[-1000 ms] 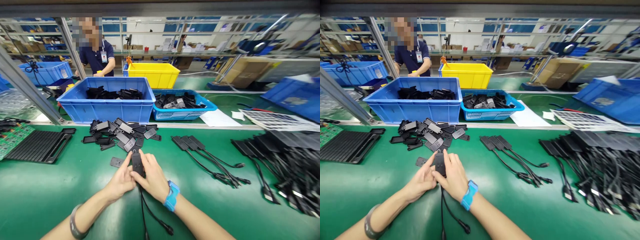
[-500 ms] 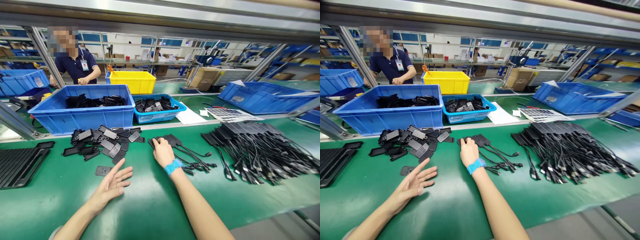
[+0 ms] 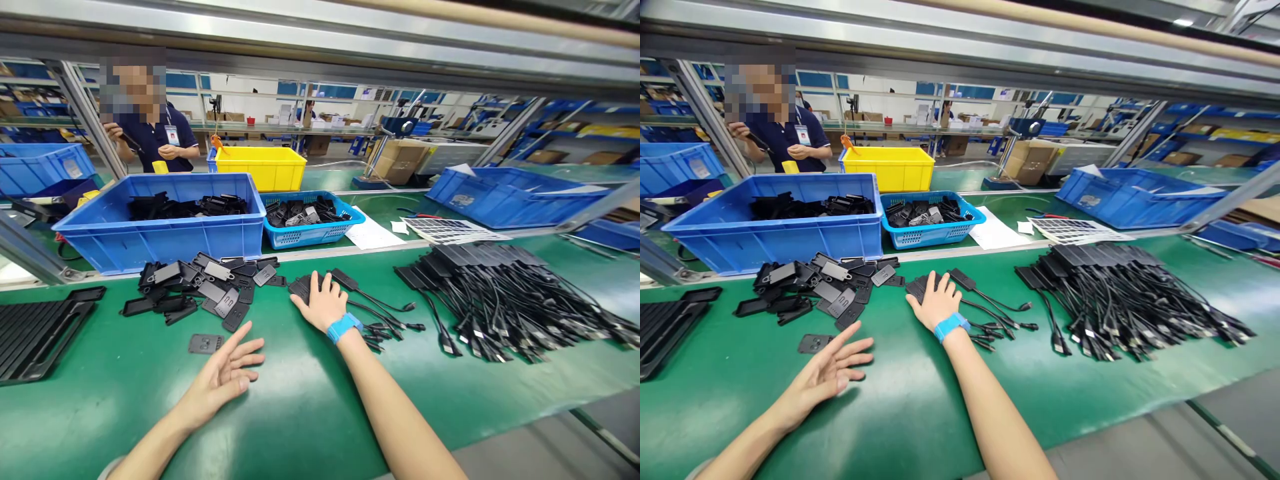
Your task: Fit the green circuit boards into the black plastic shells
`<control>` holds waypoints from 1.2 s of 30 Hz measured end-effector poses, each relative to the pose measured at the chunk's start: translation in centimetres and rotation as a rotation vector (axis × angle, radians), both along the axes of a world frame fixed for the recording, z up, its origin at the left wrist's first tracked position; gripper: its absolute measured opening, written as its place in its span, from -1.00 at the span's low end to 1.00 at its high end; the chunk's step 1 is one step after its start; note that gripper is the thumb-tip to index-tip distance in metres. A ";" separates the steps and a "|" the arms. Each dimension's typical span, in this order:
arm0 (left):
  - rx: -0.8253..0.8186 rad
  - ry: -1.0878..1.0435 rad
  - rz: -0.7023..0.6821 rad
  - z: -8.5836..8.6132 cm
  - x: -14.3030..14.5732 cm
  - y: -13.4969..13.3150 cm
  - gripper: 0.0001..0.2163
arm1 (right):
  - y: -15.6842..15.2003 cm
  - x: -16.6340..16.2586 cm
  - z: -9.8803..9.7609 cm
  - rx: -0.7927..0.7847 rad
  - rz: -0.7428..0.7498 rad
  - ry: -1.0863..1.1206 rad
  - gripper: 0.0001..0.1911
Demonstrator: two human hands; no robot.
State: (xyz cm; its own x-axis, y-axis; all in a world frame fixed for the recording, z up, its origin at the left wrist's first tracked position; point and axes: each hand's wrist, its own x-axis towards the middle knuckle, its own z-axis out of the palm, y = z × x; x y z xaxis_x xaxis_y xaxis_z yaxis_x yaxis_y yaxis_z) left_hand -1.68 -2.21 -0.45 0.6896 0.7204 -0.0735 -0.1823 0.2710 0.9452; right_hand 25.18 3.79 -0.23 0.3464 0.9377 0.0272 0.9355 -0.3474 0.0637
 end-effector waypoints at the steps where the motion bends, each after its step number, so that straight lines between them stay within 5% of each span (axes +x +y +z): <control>1: 0.003 0.004 -0.004 0.1 0.0 0.0 -0.28 | 0.1 0.2 -0.2 0.011 -0.007 0.000 -0.06; 8: 0.033 0.055 -0.020 0.4 0.0 -0.3 -0.31 | 1.0 0.5 -0.7 0.072 -0.010 0.016 -0.08; 15: 0.344 0.278 0.061 -0.1 -0.4 -0.4 -0.50 | 0.0 0.7 2.7 0.018 -0.002 0.054 -0.17; 18: 0.637 0.459 0.068 -1.0 -1.0 -0.2 -0.56 | -0.4 3.5 5.2 0.012 -0.069 0.009 -0.23; 23: 0.948 0.503 -0.079 -0.9 -0.7 -0.3 -0.57 | 0.5 12.6 8.3 -0.069 -0.284 -0.080 -0.24; 26: 1.020 0.471 -0.100 0.3 0.2 -0.3 -0.59 | 0.7 17.5 6.9 -0.085 -0.349 -0.082 -0.27; 29: 1.067 0.490 -0.100 1.1 0.8 -0.3 -0.65 | -0.2 20.3 3.5 -0.059 -0.342 -0.075 -0.34; 32: 1.106 0.542 -0.140 1.4 1.0 -0.1 -0.71 | -1.1 21.4 0.7 -0.022 -0.317 -0.058 -0.34; 36: 1.166 0.568 -0.174 1.7 1.1 0.1 -0.72 | -0.7 20.7 0.1 0.057 -0.257 -0.036 -0.31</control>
